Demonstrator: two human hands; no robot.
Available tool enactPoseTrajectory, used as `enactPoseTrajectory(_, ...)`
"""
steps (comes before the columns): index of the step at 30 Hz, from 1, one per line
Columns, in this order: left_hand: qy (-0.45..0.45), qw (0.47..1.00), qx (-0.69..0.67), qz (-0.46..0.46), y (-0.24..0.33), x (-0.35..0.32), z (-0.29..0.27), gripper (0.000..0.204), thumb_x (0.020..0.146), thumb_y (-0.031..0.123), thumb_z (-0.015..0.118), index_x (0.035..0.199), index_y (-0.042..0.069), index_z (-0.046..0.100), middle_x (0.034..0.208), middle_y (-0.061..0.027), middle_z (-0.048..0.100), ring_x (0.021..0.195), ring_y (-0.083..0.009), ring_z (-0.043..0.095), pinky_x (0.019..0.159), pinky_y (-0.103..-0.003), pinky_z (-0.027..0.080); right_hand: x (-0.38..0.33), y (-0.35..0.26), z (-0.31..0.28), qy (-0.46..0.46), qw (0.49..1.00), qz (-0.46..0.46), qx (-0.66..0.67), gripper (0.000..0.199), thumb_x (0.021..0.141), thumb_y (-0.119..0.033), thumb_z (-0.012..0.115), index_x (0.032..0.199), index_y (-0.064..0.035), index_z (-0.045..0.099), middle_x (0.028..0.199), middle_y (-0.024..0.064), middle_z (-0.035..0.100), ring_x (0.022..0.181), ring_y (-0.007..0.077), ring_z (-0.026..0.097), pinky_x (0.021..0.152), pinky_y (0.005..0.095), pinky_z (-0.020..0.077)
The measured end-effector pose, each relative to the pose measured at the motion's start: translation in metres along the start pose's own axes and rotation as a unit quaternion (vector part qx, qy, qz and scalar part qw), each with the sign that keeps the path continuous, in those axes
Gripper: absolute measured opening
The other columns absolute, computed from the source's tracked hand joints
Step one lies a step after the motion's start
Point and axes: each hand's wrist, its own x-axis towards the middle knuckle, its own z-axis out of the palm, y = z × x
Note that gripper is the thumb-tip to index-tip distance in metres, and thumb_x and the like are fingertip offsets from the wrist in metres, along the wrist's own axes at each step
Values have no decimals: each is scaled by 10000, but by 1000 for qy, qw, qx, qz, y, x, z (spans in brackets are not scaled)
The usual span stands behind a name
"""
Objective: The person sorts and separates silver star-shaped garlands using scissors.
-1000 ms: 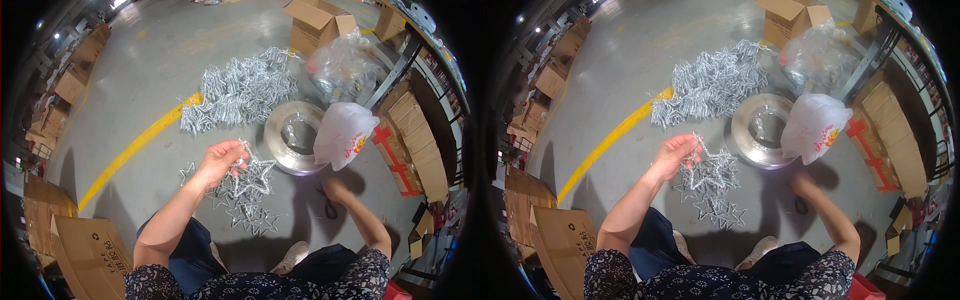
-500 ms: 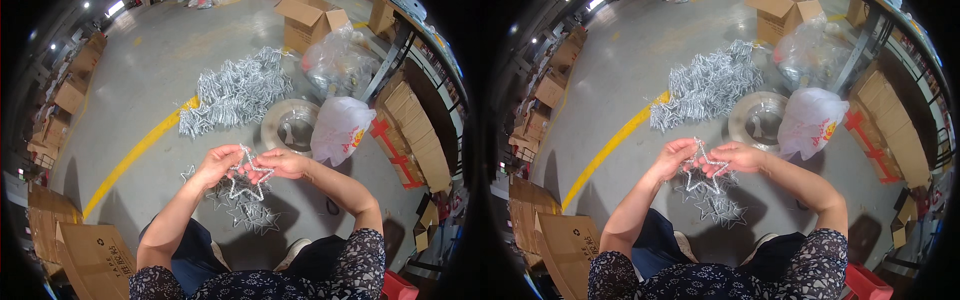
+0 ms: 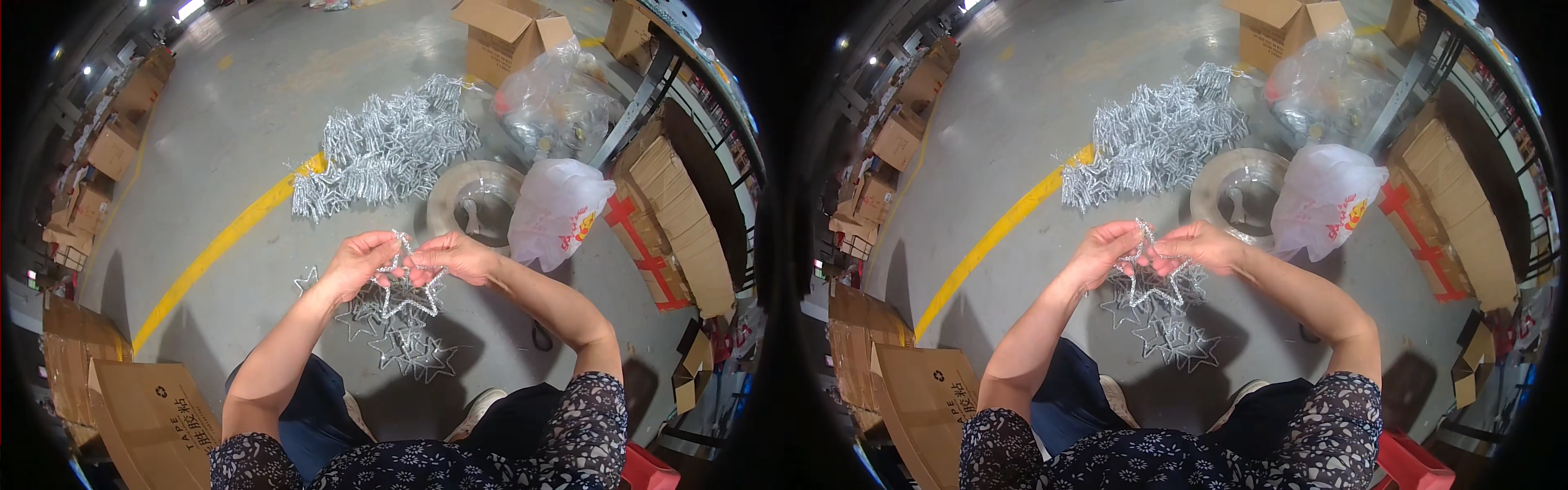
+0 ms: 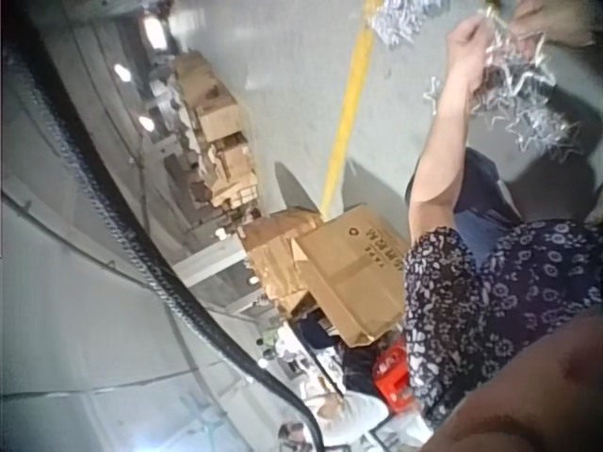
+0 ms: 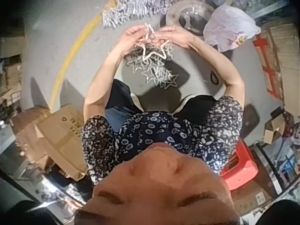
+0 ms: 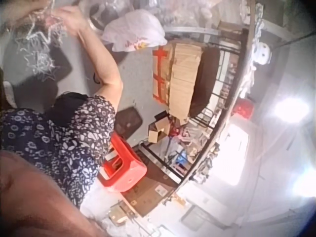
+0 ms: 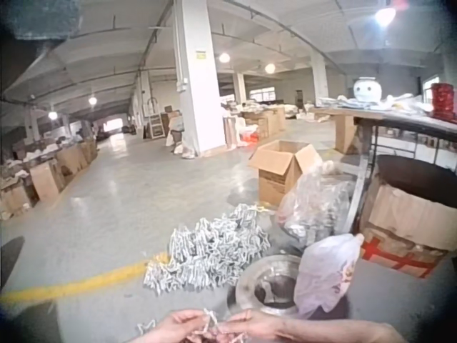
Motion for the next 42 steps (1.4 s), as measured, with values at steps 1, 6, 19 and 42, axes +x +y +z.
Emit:
enactPoseTrajectory(1, 3, 1000, -2, 3, -1, 1, 0, 240, 939, 203, 576, 1122, 58, 630, 897, -43, 677, 722, -111, 645, 534, -224, 506, 1, 2, -1, 15, 1000, -1, -2, 306, 894, -206, 641, 1081, 35, 639, 963, 139, 677, 835, 201, 662, 803, 339, 523)
enactPoseTrajectory(6, 10, 1000, -6, 8, -4, 1, 5, 233, 948, 207, 559, 1119, 59, 613, 918, -31, 665, 740, -103, 626, 555, -223, 502, 0, 5, 4, 77, 997, -21, -23, 271, 870, -188, 674, 1033, 28, 662, 900, 124, 687, 815, 181, 660, 784, 310, 527)
enactPoseTrajectory(19, 52, 999, 3, 5, -13, 0, 20, 149, 858, 205, 699, 889, 79, 625, 804, -19, 660, 647, -76, 595, 512, -203, 471, -6, 16, 21, 170, 972, -88, -139, 195, 870, -164, 663, 913, 26, 655, 801, 62, 671, 710, 84, 609, 639, 232, 490)
enactPoseTrajectory(42, 50, 995, -91, -10, -12, -4, 29, 268, 931, 345, 589, 856, 89, 605, 771, 2, 631, 620, -63, 566, 461, -184, 392, -10, 11, 27, 246, 894, -163, -337, 394, 791, -296, 748, 989, 4, 587, 822, 78, 650, 752, 153, 618, 690, 307, 500)
